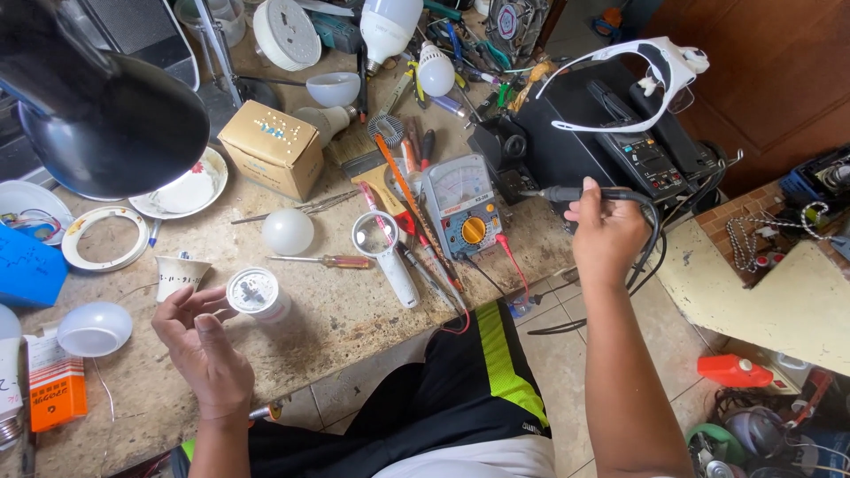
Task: Inspecting an LED bulb circuit board with a magnifying glass and soldering wires to it at a repair bench.
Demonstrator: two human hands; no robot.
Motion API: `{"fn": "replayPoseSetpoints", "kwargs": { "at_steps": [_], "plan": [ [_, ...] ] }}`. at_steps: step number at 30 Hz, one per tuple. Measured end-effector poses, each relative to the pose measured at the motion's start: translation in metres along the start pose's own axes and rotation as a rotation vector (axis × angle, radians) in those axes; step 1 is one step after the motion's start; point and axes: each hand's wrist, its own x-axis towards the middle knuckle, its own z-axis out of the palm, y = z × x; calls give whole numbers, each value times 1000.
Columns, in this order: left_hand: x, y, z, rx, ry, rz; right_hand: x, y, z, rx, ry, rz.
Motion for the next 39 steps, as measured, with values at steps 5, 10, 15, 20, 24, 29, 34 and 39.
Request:
{"fn": "replayPoseSetpoints", "kwargs": {
  "at_steps": [5,10,15,20,24,29,34,39],
  "plan": [
    [-1,2,1,0,6,-3,7,8,9,11,-87,-8],
    [0,1,-2,11,19,-8,7,-24,-15,-71,-234,-43],
    [-1,2,-2,5,12,3,-11,-35,-45,83,11,-594],
    [-3,1,-2,-6,-1,1,-28,-13,-29,-102,-192,-301],
    [0,3,0,-3,3,36,-11,-14,-24,-25,-259,-167],
    [-2,3,-1,5,17,21,-8,-25,-24,-84,-406,-112],
    [-6,-5,-4,-8,150,190,-12,-25,-31,-142,-465,-295],
    [-38,-19,-27,54,493,546,-31,-45,-74,229,-214,-325]
  ]
}}
